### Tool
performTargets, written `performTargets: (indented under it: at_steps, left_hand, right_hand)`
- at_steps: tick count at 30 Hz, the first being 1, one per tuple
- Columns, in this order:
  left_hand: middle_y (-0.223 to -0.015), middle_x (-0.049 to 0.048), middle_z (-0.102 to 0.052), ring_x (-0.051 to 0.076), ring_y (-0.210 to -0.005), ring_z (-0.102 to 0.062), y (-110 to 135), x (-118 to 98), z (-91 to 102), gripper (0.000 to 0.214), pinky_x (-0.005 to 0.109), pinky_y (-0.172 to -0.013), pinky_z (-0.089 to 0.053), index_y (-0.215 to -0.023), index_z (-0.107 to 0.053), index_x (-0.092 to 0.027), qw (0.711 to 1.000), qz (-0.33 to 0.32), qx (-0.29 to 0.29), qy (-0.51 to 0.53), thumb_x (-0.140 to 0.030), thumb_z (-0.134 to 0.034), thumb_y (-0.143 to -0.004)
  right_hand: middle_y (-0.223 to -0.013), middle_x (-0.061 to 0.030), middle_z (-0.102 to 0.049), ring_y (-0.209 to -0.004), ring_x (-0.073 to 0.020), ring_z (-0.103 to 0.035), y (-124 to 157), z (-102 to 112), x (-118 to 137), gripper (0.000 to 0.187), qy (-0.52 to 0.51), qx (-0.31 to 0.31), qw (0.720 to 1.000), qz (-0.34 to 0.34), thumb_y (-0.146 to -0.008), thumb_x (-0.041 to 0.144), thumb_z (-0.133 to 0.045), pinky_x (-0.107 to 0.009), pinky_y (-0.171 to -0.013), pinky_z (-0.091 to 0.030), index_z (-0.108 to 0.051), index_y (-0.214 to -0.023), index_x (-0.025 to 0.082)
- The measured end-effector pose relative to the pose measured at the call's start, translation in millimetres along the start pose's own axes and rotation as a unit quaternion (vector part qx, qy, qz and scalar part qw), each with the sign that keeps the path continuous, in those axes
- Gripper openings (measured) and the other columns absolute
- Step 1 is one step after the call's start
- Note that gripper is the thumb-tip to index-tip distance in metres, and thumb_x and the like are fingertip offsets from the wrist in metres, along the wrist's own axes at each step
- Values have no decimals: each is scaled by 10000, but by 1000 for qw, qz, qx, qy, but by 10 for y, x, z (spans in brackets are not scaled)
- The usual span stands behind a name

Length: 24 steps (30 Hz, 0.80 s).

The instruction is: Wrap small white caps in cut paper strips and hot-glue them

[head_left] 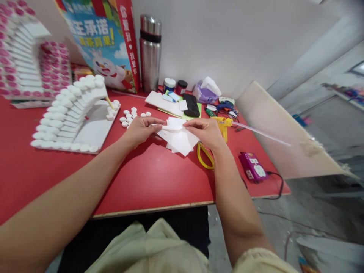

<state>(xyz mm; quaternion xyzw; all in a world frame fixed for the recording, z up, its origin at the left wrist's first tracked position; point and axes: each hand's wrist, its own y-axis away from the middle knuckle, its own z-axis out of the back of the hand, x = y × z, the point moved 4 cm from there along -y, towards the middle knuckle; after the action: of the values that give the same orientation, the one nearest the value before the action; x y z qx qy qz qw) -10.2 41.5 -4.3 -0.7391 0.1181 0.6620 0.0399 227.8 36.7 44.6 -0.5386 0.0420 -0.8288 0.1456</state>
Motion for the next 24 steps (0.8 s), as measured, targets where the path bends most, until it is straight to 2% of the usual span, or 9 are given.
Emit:
performTargets:
  at_steps: [3, 5, 7, 9, 12, 14, 19, 21, 24]
  left_hand:
    - [-746, 94, -781, 219, -604, -765, 14, -19, 1, 361, 288, -571, -634, -1017, -804, -93, 1000, 6, 2, 5, -297, -879, -729]
    - [-741, 86, -780, 198, -595, -756, 38, -36, -37, 329, 260, -559, -611, -1003, -807, -103, 1000, 3, 25, -1, -295, -869, -743]
    - [-712, 70, -768, 175, -579, -738, 64, -50, -94, 299, 237, -549, -581, -999, -817, -112, 998, -9, 58, -20, -286, -856, -759]
    - [-703, 62, -762, 169, -596, -730, 81, -60, -145, 272, 244, -577, -581, -989, -826, -116, 995, -31, 85, -39, -279, -846, -772]
    - [-748, 70, -776, 181, -654, -734, 83, -66, -175, 261, 282, -641, -603, -984, -830, -122, 992, -66, 95, -57, -295, -832, -789]
    - [-772, 71, -782, 186, -674, -734, 75, -70, -169, 266, 298, -666, -610, -990, -828, -124, 990, -82, 92, -65, -314, -817, -803]
    - [-789, 69, -788, 167, -687, -730, 64, -83, -137, 267, 270, -665, -587, -991, -813, -120, 987, -94, 81, -100, -319, -797, -814]
    - [-775, 74, -787, 170, -669, -739, 65, -74, -142, 286, 261, -639, -581, -1021, -793, -107, 988, -78, 86, -105, -316, -783, -827]
    - [-635, 61, -745, 177, -553, -720, 73, -36, -173, 329, 246, -546, -552, -1082, -747, -79, 987, -34, 114, -109, -331, -736, -871]
  right_hand:
    - [-774, -27, -774, -670, -167, -656, -9, 150, -12, 114, -7, -63, 998, -6, -782, 268, -766, -329, -680, -527, -823, -863, 213]
    - [-835, -33, -791, -731, -175, -696, -10, 185, 0, 171, -58, -84, 995, -10, -826, 354, -763, -334, -725, -555, -815, -927, 226]
    - [-908, -51, -809, -827, -190, -738, -7, 124, 10, 274, -104, -59, 993, -24, -858, 476, -762, -339, -785, -576, -812, -971, 232]
    - [-939, -78, -819, -879, -205, -754, 6, -19, -10, 381, -121, 9, 990, -66, -853, 576, -769, -340, -802, -583, -820, -967, 216]
    - [-881, -86, -813, -786, -197, -730, 48, -248, -87, 465, -115, 102, 978, -141, -815, 647, -790, -304, -678, -552, -837, -915, 195]
    - [-822, -66, -797, -694, -174, -680, 66, -346, -133, 456, -99, 129, 973, -162, -792, 642, -810, -280, -584, -493, -845, -887, 197]
    - [-830, -54, -792, -710, -163, -654, 63, -431, -151, 402, -78, 142, 974, -156, -701, 534, -883, -273, -608, -478, -857, -888, 179]
    - [-789, -50, -779, -663, -148, -624, 60, -427, -137, 393, -65, 131, 976, -162, -674, 502, -896, -271, -588, -452, -858, -875, 165]
    - [-716, -34, -748, -608, -128, -588, 57, -411, -109, 345, -49, 110, 980, -159, -658, 455, -908, -261, -559, -418, -847, -819, 155]
